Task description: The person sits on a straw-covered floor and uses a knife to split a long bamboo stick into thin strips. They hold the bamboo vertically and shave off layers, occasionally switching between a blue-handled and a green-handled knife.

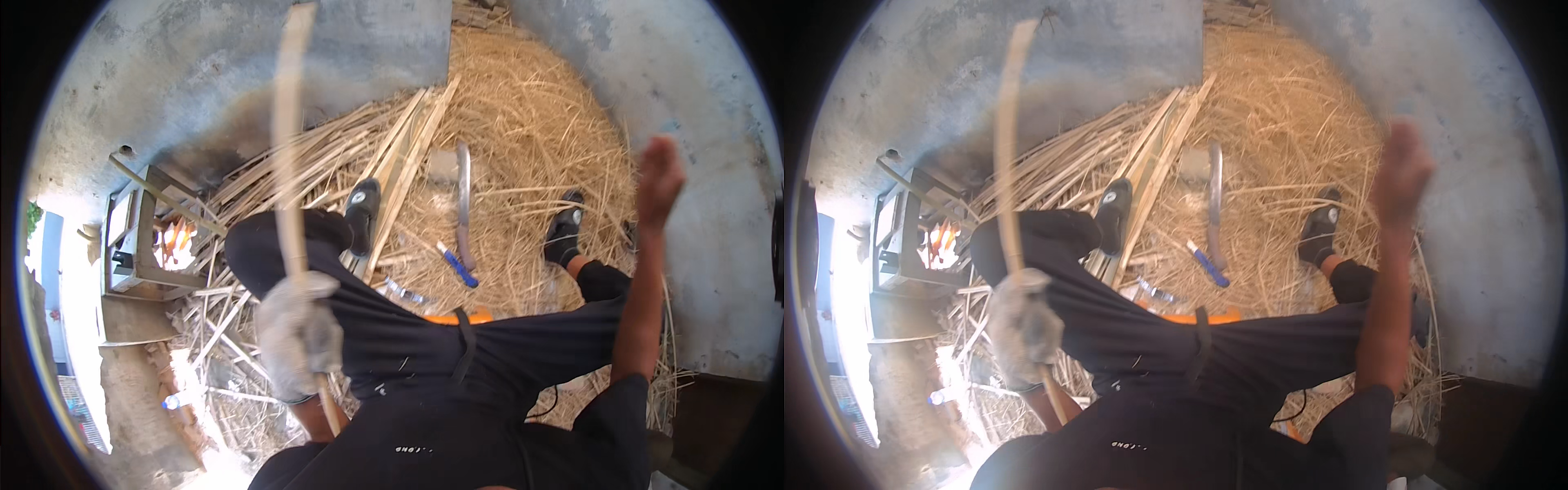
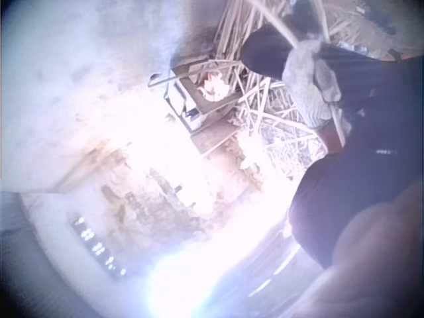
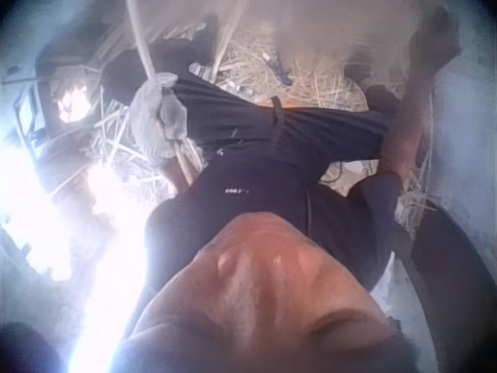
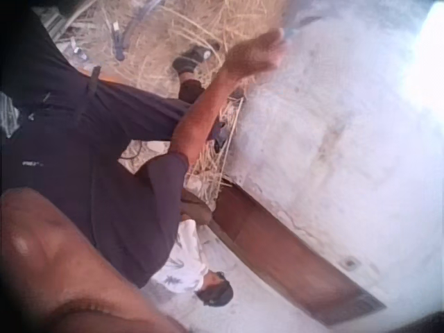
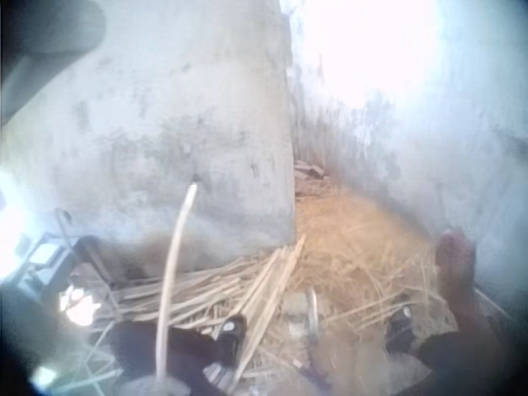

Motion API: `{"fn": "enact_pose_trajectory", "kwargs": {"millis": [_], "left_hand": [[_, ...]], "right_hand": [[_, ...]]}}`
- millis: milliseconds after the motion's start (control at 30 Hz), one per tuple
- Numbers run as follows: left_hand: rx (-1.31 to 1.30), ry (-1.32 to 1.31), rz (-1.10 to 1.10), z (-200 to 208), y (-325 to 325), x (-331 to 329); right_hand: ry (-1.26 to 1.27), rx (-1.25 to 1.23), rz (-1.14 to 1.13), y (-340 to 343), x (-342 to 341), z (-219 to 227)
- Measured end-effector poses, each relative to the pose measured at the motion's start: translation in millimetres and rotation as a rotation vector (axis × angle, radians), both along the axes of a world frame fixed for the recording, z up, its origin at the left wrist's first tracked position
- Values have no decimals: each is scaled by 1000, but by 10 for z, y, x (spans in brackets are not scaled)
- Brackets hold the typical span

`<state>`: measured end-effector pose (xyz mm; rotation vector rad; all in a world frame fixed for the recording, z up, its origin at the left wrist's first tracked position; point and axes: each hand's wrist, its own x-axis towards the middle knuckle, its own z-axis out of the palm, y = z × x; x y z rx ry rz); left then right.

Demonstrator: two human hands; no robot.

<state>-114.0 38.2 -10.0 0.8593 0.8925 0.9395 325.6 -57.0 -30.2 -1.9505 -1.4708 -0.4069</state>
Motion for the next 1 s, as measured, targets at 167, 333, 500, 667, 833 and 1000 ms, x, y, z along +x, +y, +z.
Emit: {"fn": "enact_pose_trajectory", "kwargs": {"millis": [167, 333, 500, 667, 833, 1000], "left_hand": [[-34, -48, -290, 99, -68, 485], [-97, -46, -419, 278, -166, 612], [-177, -52, -444, 303, -189, 696], [-168, 1, -382, 310, -180, 892], [-194, 57, -416, 184, -173, 992], [-228, 155, -472, 64, -154, 1069]], "right_hand": [[-181, 128, 743, 386, -1313, 169], [-57, 14, 702, 372, -1597, 35], [-107, 27, 584, 354, -1604, 149], [-127, 38, 501, 374, -1561, 130], [-245, 54, 458, 518, -1223, -105], [-115, -15, 389, 359, -1206, -339]]}}
